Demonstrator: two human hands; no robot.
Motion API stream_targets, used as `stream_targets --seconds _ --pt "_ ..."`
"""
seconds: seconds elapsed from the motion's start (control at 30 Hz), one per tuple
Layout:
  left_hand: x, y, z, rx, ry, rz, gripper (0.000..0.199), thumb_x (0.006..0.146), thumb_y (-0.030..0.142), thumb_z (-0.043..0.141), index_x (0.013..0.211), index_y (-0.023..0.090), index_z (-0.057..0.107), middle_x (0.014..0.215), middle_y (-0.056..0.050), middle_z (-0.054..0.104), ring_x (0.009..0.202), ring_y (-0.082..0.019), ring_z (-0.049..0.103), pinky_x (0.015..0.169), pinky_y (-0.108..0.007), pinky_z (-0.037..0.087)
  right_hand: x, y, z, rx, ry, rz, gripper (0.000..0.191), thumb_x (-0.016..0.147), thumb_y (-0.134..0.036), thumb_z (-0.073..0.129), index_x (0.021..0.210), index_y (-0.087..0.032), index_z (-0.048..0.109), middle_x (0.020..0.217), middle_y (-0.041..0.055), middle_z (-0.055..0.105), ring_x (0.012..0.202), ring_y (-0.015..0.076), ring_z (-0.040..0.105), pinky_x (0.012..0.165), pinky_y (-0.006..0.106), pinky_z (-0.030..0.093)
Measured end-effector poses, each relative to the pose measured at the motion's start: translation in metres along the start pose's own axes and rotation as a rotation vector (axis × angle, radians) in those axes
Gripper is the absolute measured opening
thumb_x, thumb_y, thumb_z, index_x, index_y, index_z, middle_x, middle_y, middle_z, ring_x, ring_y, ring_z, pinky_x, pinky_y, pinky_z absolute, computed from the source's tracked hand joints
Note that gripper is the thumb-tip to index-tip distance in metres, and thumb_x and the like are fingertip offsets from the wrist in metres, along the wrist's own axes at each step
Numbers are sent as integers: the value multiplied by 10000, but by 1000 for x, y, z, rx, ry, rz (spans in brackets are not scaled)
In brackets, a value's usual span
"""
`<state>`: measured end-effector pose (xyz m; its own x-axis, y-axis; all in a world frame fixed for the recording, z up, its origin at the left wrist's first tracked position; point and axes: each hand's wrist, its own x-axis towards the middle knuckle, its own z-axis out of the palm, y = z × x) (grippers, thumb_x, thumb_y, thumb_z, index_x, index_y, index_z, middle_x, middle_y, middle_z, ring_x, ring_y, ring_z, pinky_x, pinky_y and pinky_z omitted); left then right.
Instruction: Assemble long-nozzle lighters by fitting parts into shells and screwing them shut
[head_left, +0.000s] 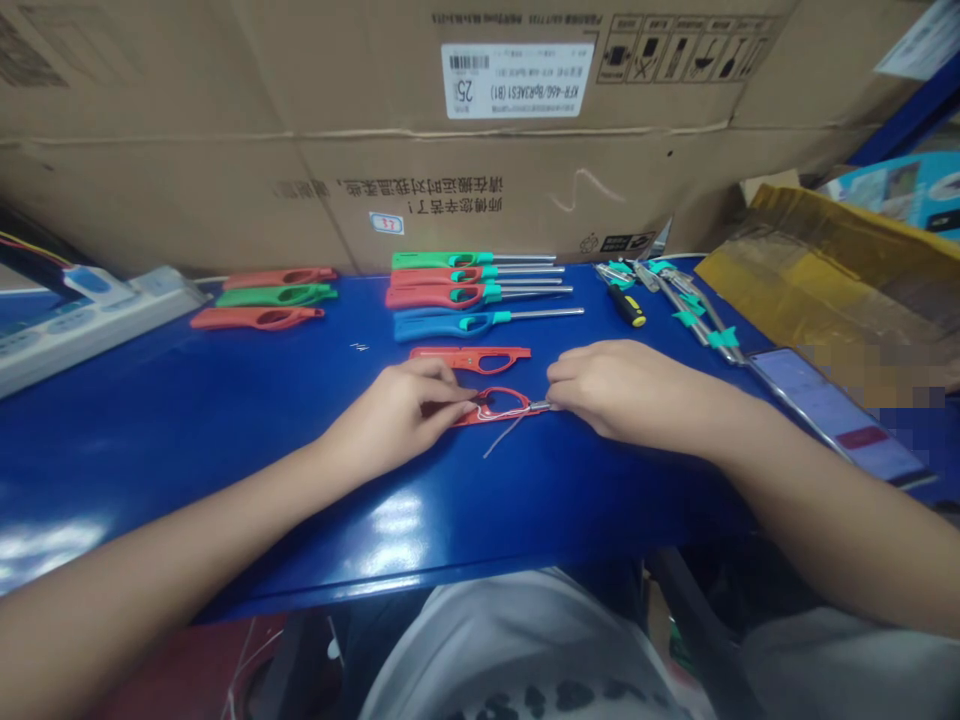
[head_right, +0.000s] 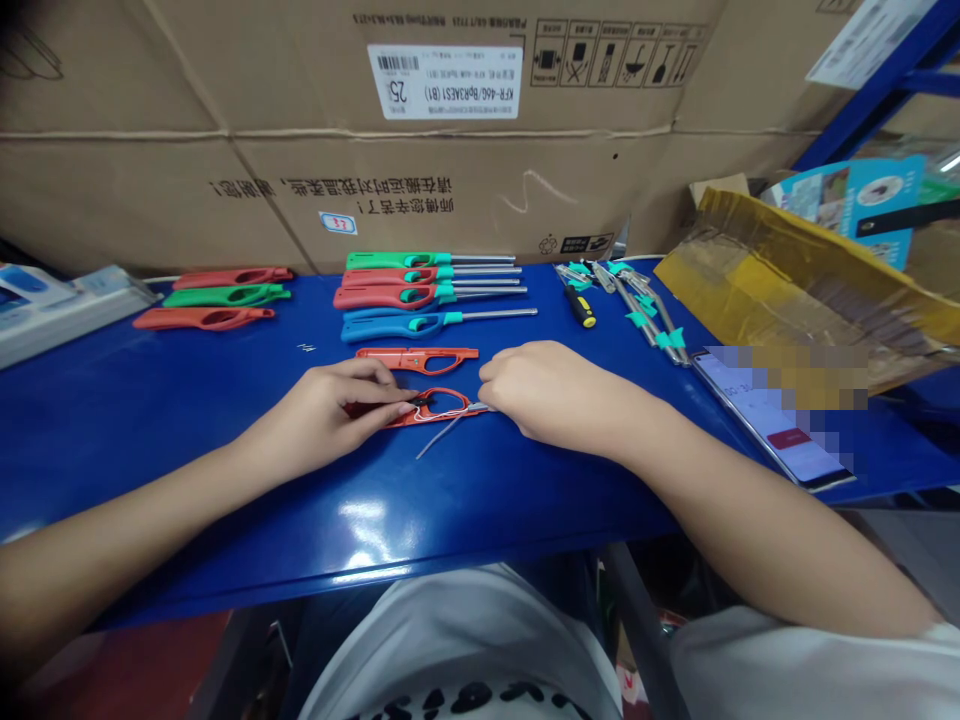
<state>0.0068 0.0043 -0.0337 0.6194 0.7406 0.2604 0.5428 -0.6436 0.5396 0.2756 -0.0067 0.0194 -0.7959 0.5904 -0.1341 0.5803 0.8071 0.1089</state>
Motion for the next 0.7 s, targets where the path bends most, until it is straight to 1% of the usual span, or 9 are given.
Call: stream_targets --seconds 0.13,0.27,0.43,0.7 --pt "0 0 0 2 -8 -1 214 946 256 629 1029 192 815 892 -63 688 782 -166 657 718 -286 516 2 -1 0 1 -9 7 213 869 -23 555 795 -170 690 831 60 686 838 210 606 669 319 354" --pt "0 0 -1 -2 -17 -3 209 941 254 635 1034 196 813 908 -60 698 806 -168 662 733 -284 522 0 0 2 0 -6 48 211 881 -37 548 781 -176 672 850 62 696 855 214 615 670 322 356" --pt "1 0 -1 -2 -25 0 214 942 244 627 1034 200 814 902 -58 685 767 -157 655 703 -278 515 -1 1 2 15 -12 68 220 891 -47 539 773 -182 667 853 61 703 847 211 622 660 323 355" --pt "0 1 0 -14 -5 14 209 938 221 628 1009 178 819 872 -59 674 761 -154 650 705 -276 516 8 -16 -6 -75 -122 53 179 798 1 606 795 -154 695 850 89 708 843 239 650 628 339 350"
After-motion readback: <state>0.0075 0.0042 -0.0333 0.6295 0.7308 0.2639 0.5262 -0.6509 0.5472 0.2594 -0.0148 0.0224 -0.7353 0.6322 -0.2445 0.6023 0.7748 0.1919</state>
